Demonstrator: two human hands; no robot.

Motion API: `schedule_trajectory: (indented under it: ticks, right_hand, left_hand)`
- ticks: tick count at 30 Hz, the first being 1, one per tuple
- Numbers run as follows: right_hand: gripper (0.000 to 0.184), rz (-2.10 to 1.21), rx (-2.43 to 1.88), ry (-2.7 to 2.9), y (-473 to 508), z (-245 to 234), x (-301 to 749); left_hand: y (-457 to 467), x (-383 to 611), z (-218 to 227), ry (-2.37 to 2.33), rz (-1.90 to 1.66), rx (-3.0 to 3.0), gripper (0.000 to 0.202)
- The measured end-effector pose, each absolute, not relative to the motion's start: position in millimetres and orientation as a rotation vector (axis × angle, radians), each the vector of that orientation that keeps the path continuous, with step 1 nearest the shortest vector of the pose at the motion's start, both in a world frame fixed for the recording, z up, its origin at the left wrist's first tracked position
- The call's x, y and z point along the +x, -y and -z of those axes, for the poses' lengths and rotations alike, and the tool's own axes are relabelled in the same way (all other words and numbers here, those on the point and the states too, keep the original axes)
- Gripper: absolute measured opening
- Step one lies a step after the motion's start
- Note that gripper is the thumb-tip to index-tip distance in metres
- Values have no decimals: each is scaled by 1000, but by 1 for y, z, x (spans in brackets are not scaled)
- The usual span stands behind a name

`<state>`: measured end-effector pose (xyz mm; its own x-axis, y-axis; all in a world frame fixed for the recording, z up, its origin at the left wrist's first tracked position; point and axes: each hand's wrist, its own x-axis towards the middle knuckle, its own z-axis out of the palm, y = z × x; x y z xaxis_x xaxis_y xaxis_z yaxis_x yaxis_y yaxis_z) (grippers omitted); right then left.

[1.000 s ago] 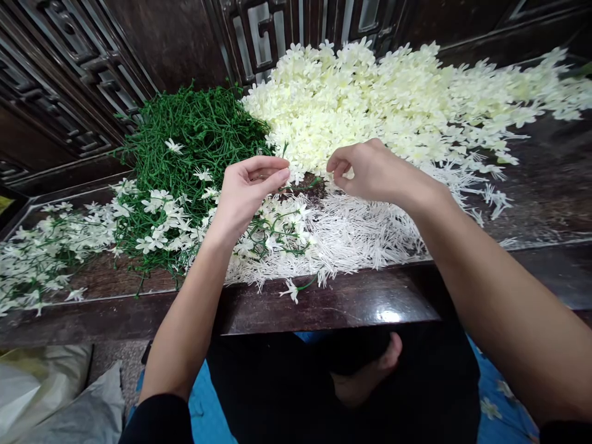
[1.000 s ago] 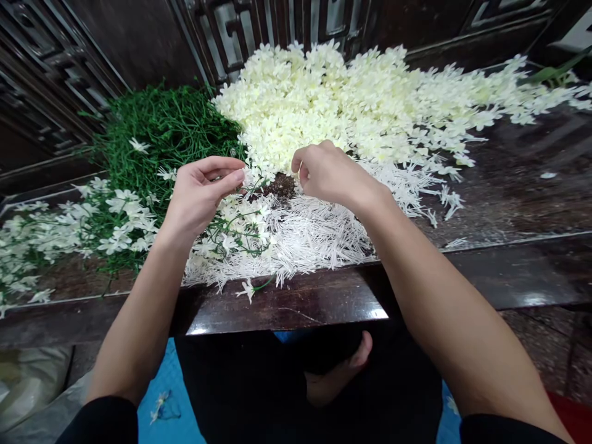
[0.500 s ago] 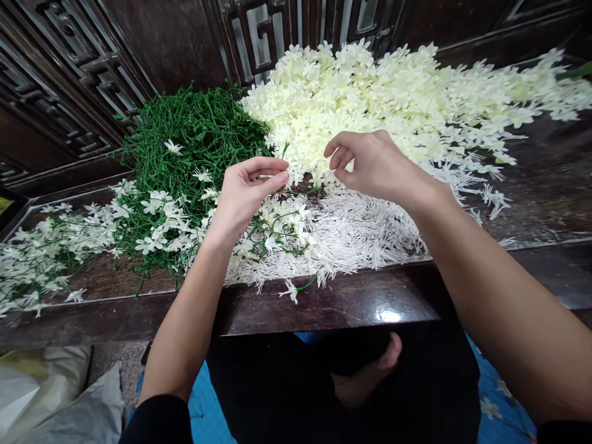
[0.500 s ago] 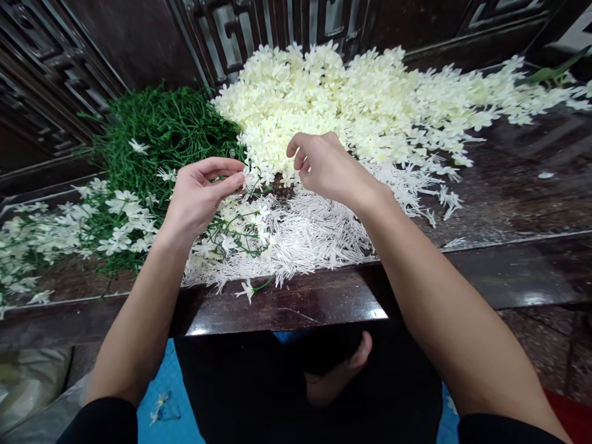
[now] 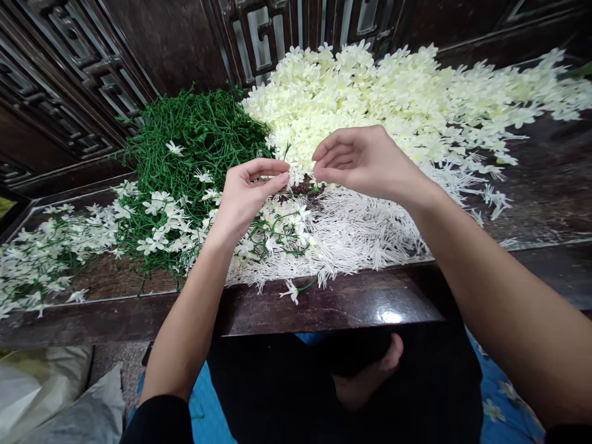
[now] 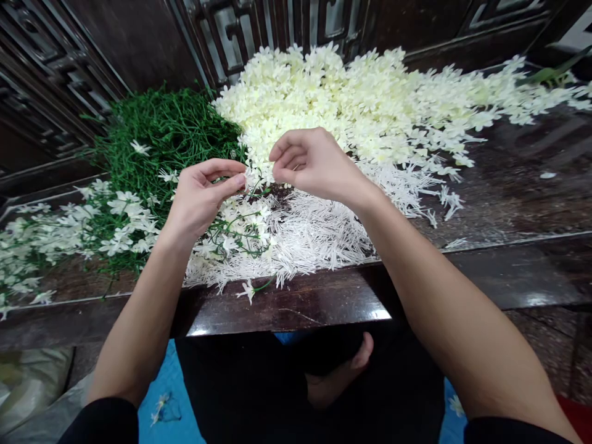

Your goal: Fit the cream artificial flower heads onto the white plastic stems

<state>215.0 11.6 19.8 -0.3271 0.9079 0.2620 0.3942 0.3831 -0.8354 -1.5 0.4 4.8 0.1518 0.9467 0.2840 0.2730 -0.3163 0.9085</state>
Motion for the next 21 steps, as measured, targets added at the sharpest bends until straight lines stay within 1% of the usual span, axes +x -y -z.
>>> schedule_trajectory:
  ticks: [2, 4, 10, 16, 21]
  right_hand:
    - [19, -987, -1035, 1853, -7, -21, 211]
    - [21, -1025, -998, 1837, -4, -21, 207]
    - [16, -1008, -1009, 1821, -2, -19, 202]
    - [15, -1028, -1020, 1848, 0, -21, 203]
    - [18, -1057, -1045, 1853, 0, -19, 202]
  left_hand:
    - [0, 0, -5, -1170, -1191, 1721, 13]
    - [1, 1, -6, -1167, -1185, 1729, 13]
    - [3, 3, -7, -1125, -1176, 1714, 10]
    - [3, 3, -7, -1176, -1142, 1783, 11]
    - [4, 6, -9, -1114, -1160, 1804, 11]
